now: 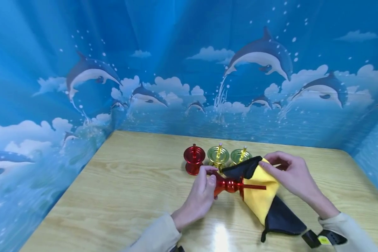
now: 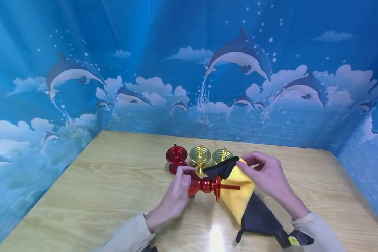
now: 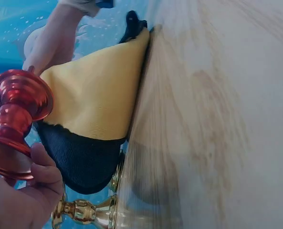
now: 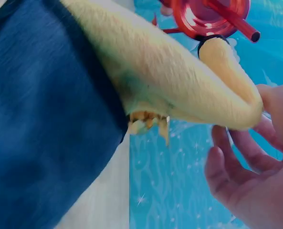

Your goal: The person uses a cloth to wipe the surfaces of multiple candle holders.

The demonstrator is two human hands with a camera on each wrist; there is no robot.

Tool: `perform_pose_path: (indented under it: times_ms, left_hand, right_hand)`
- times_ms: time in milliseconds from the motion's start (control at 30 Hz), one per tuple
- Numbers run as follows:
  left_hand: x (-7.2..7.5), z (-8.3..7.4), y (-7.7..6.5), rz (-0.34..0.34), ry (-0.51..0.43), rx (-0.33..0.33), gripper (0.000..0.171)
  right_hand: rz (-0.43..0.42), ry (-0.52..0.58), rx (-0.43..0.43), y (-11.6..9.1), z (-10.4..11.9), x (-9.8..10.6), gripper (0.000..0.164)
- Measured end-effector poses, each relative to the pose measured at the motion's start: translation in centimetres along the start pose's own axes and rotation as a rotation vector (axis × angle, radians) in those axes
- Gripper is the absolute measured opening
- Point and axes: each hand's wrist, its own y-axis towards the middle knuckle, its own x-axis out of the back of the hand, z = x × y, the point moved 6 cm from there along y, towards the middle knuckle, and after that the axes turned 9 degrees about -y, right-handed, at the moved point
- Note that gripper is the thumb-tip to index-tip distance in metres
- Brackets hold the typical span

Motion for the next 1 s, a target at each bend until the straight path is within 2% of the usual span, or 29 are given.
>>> perform_pose_path:
  times_ms: [100, 200, 267, 367, 467, 633, 700, 800, 900, 1000]
  left_hand:
    - [-0.4, -0.2, -0.1, 0.036, 0.018, -0.055, 0.037]
    - [-0.7, -0.4, -0.2, 0.061, 0.006, -0.084, 0.04]
    - [-0.8, -0.6, -0.2, 0.068, -0.002, -0.101, 0.044]
    - [-0.9, -0.9, -0.4, 0.065, 0.036, -0.149, 0.05]
    - [-1.2, -1.0, -0.5, 0.068, 0.079, -0.19, 0.044]
    - [-1.4, -1.4, -0.8, 0.051, 0.129, -0.251, 0.042]
    - [-1.5, -1.6, -0.9, 0.041, 0.143, -0.284, 0.049]
    - [-1.6, -1.6, -1.0, 0.029, 0.161, -0.325, 0.057]
    - [-1.7, -1.5, -1.0, 0.031, 0.176, -0.319, 0.051]
    - [-1.7, -1.3, -0.9, 0.044, 0.194, -0.286, 0.045]
  right_hand:
    - [0.096, 0.028, -0.009, 0.9, 0.7, -0.2, 0.024]
    - [0.18, 0.056, -0.027, 1.8, 1.4, -0.4, 0.03]
    - [0.246, 0.104, -0.038, 2.3, 1.8, -0.9, 0.033]
    - [0.38, 0.208, -0.044, 2.5, 2.3, -2.2, 0.033]
    - [0.521, 0.309, -0.027, 2.2, 3.1, -3.6, 0.03]
    - [0.717, 0.348, 0.054, 1.5, 4.3, -5.2, 0.027]
    - [0.771, 0.35, 0.075, 1.3, 4.5, -5.5, 0.029]
    - [0.83, 0.37, 0.042, 1.1, 4.2, -5.9, 0.035]
    - [0.866, 0.386, -0.03, 0.9, 3.7, -6.4, 0.042]
    - [0.88, 0.417, -0.09, 0.7, 3.5, -6.7, 0.046]
